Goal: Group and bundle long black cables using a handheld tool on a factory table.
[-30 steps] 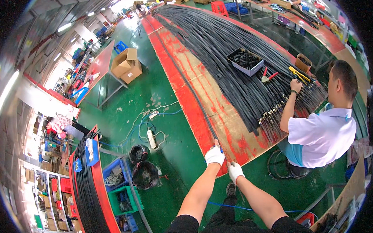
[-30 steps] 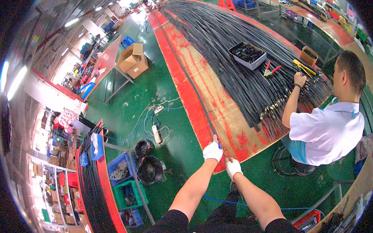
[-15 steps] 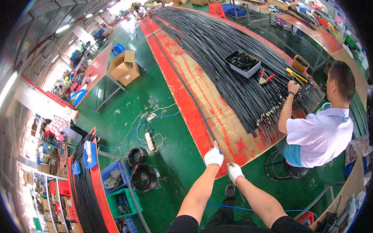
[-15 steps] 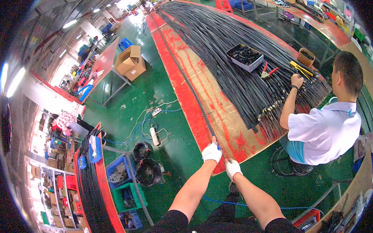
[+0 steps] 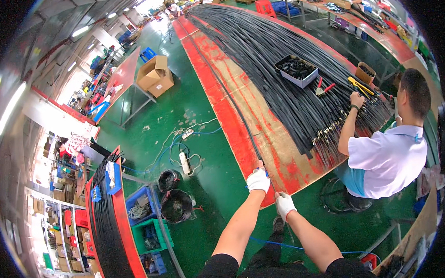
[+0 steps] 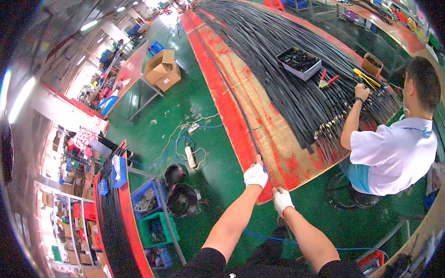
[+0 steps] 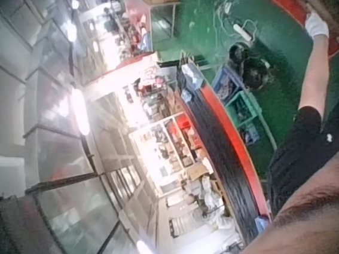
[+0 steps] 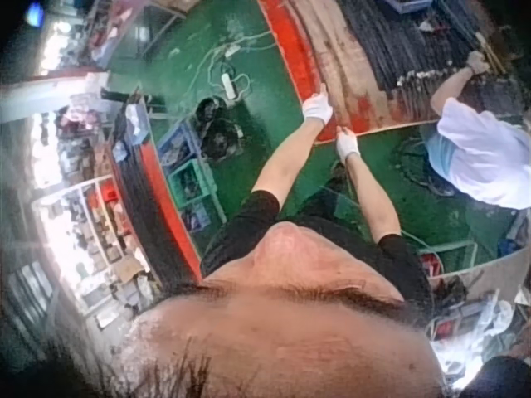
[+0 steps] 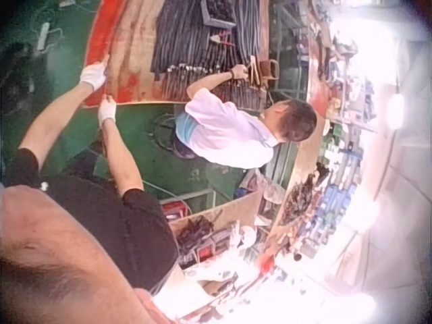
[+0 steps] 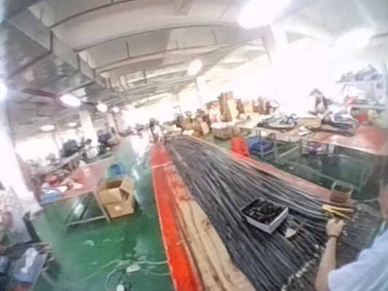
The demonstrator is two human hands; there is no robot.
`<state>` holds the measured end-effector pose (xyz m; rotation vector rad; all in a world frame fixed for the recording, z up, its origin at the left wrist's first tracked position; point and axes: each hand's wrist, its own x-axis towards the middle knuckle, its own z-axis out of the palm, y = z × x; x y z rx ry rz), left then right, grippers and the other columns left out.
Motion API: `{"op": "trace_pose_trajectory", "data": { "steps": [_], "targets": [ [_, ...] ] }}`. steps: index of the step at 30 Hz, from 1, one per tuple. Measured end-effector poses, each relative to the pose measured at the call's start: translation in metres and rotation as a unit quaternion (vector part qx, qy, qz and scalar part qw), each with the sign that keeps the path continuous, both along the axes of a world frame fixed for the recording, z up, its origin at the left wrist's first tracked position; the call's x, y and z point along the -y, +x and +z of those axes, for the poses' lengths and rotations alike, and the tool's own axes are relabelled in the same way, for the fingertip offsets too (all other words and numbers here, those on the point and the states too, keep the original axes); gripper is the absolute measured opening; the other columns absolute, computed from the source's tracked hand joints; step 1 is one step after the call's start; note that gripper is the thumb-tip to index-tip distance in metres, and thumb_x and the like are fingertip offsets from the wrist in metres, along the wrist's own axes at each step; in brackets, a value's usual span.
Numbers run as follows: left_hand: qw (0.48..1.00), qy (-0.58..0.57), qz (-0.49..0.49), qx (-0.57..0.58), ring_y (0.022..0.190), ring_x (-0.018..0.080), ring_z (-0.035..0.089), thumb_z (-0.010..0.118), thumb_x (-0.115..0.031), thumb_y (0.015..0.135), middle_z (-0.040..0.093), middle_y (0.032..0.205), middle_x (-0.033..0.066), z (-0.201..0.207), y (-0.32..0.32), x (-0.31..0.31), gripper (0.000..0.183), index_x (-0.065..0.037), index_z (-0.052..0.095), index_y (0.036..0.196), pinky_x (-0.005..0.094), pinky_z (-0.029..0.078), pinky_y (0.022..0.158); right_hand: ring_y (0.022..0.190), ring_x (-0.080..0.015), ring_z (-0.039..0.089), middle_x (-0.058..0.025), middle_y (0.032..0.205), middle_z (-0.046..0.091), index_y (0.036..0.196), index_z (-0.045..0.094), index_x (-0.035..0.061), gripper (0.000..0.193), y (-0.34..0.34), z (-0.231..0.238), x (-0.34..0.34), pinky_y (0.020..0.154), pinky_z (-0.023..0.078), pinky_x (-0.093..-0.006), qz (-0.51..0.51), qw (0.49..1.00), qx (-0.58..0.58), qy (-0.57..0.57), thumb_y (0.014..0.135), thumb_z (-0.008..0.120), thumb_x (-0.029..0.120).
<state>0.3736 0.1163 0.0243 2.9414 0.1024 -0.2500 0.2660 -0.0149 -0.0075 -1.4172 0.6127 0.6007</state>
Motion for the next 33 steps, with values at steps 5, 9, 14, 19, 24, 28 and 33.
{"op": "trace_pose_trajectory", "data": {
  "steps": [5, 9, 14, 19, 24, 28, 33],
  "targets": [
    [0.999, -0.013, -0.003, -0.04, 0.097, 0.0369, 0.073, 0.061, -0.025, 0.093, 0.07, 0.112, 0.0202, 0.013, -0.003, -0.002, 0.073, -0.01, 0.04, 0.162, 0.0482, 0.059, 0.085, 0.05, -0.0124, 0.043, 0.0016, 0.066, 0.049, 0.098, 0.061, 0.0092, 0.025, 0.016, -0.013, -0.008, 0.044, 0.032, -0.0322, -0.015, 0.999, 0.028, 0.012, 0.109, 0.056, 0.031],
    [1.0, 0.0, -0.007, -0.007, 0.091, 0.0365, 0.074, 0.056, -0.022, 0.095, 0.071, 0.106, 0.0193, 0.003, -0.009, -0.006, 0.066, -0.01, 0.044, 0.158, 0.0483, 0.06, 0.08, 0.077, -0.0178, 0.058, -0.0096, 0.086, 0.067, 0.113, 0.07, -0.005, 0.038, 0.001, -0.021, -0.012, 0.069, 0.048, -0.0362, 0.002, 0.998, 0.044, -0.051, 0.108, 0.056, 0.03],
    [1.0, -0.018, -0.002, -0.003, 0.092, 0.0376, 0.074, 0.055, -0.026, 0.097, 0.072, 0.108, 0.0196, 0.004, -0.018, -0.003, 0.066, -0.01, 0.043, 0.16, 0.0491, 0.059, 0.082, 0.076, -0.0183, 0.057, -0.0092, 0.083, 0.066, 0.104, 0.069, -0.0048, 0.036, -0.013, -0.015, -0.013, 0.071, 0.046, -0.0371, -0.018, 0.996, 0.064, -0.055, 0.108, 0.056, 0.029],
    [1.0, -0.016, -0.006, -0.024, 0.091, 0.0367, 0.074, 0.056, -0.026, 0.097, 0.072, 0.11, 0.0192, 0.007, -0.013, -0.014, 0.067, -0.01, 0.043, 0.16, 0.0485, 0.059, 0.082, 0.082, -0.0211, 0.06, -0.0131, 0.086, 0.068, 0.105, 0.068, -0.007, 0.038, -0.005, -0.01, -0.013, 0.077, 0.049, -0.0387, 0.019, 0.996, 0.062, -0.063, 0.108, 0.055, 0.029],
    [0.999, -0.036, -0.024, -0.024, 0.093, 0.0379, 0.073, 0.051, -0.028, 0.099, 0.071, 0.11, 0.0196, 0.017, -0.008, 0.015, 0.063, -0.012, 0.043, 0.16, 0.0499, 0.058, 0.083, 0.064, -0.0139, 0.053, -0.0027, 0.075, 0.059, 0.109, 0.067, 0.0006, 0.033, -0.008, -0.056, 0.001, 0.056, 0.042, -0.0338, -0.044, 0.989, 0.118, -0.081, 0.108, 0.057, 0.033],
    [0.999, -0.026, -0.01, -0.025, 0.094, 0.0381, 0.073, 0.056, -0.026, 0.096, 0.072, 0.108, 0.0188, 0.01, -0.011, -0.009, 0.066, -0.012, 0.043, 0.16, 0.0496, 0.057, 0.087, 0.068, -0.0142, 0.053, -0.0035, 0.075, 0.06, 0.107, 0.067, 0.0012, 0.033, -0.007, -0.017, -0.01, 0.058, 0.043, -0.0339, -0.009, 0.999, 0.05, -0.017, 0.108, 0.057, 0.033],
    [0.999, -0.04, -0.014, -0.032, 0.097, 0.0392, 0.073, 0.062, -0.027, 0.093, 0.072, 0.112, 0.0201, -0.002, -0.022, -0.013, 0.072, -0.012, 0.041, 0.16, 0.0509, 0.058, 0.088, 0.065, -0.0131, 0.049, -0.0027, 0.074, 0.057, 0.094, 0.066, 0.0042, 0.031, -0.024, -0.031, -0.005, 0.06, 0.042, -0.0342, -0.013, 0.987, 0.13, -0.089, 0.107, 0.056, 0.03]
  ]
}}
